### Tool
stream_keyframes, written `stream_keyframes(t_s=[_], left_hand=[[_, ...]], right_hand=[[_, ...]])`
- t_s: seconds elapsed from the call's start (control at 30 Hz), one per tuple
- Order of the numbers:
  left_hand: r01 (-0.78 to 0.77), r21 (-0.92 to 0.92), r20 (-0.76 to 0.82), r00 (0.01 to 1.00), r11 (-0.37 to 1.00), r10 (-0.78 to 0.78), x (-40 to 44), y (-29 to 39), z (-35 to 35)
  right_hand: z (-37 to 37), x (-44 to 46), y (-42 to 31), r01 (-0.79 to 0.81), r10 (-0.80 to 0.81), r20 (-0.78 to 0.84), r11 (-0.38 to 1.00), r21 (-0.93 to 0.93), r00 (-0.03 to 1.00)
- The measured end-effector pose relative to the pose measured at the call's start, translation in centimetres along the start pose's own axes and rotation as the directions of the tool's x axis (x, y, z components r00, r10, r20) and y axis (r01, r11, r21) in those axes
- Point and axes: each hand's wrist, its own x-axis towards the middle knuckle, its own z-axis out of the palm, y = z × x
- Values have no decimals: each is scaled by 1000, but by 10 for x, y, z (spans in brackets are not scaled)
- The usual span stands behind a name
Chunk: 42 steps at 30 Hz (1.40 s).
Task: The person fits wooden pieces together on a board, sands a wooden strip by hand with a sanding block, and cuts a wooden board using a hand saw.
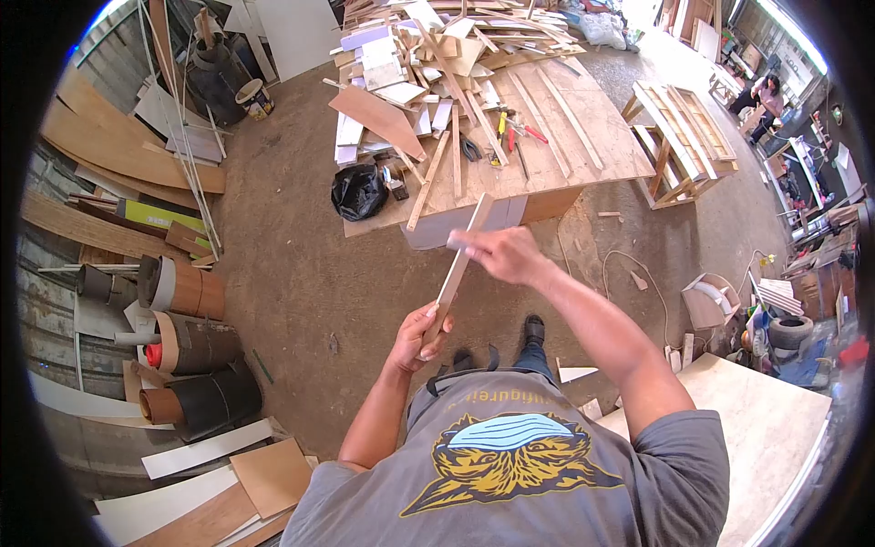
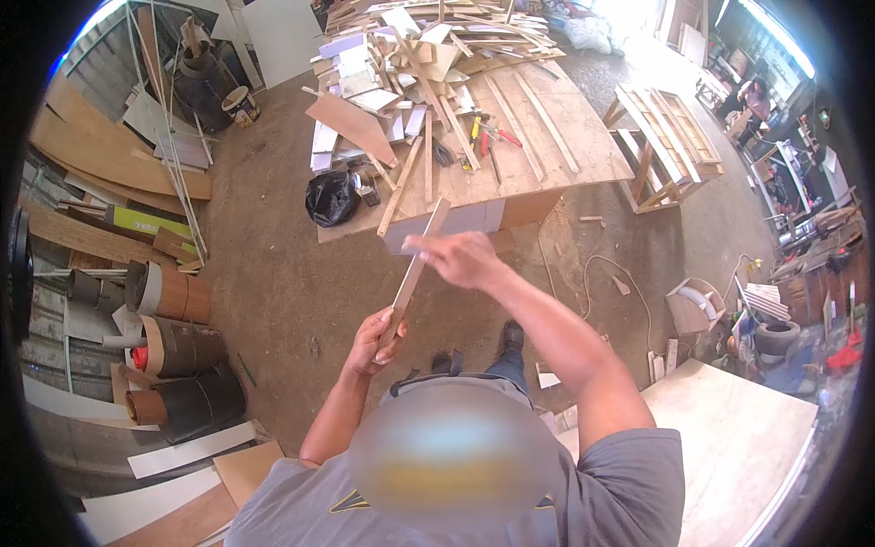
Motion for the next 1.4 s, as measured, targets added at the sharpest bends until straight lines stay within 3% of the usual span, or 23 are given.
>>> stream_keyframes(t_s=[0.1,0.23,0.27,0.37,0.4,0.47,0.57,0.67,0.77,0.8,0.9,1.03,1.17,1.4], left_hand=[[19,23,6,1000,1000,-19,-4,-3,0],[0,44,37,999,999,-2,-7,0,2],[2,64,33,999,998,-4,-7,-1,1],[2,136,15,1000,991,-4,-9,-4,-1],[-1,170,9,1000,985,-1,-9,-5,-2],[-6,242,-4,1000,970,7,-7,-6,-4],[-18,327,-26,999,945,28,-1,-7,-4],[-2,379,-86,996,925,37,10,7,7],[41,454,-184,982,890,48,30,21,16],[49,479,-199,978,877,54,36,23,15],[33,502,-241,965,864,104,47,16,6],[10,542,-276,947,840,166,58,4,0],[-63,521,-270,934,851,235,66,-8,10],[-173,507,-306,880,844,364,88,-11,35]], right_hand=[[-21,16,19,-419,423,-55,905,70,905],[-23,4,-7,-163,164,-28,986,24,986],[-28,5,-6,-209,209,21,978,-13,978],[-22,8,16,-430,469,-159,874,228,869],[-17,10,19,-466,563,-193,797,384,804],[-11,9,20,-455,581,-50,685,570,812],[-2,6,6,-455,562,95,546,704,821],[14,0,-18,-443,476,175,539,716,862],[48,-3,-28,-275,418,18,563,779,908],[39,-2,-30,-294,430,-7,629,719,903],[1,7,-47,-548,643,164,459,700,748],[17,4,-59,-267,436,-201,791,551,877],[21,5,-71,-299,446,-89,722,623,891],[3,2,-73,-193,304,-158,850,490,939]])
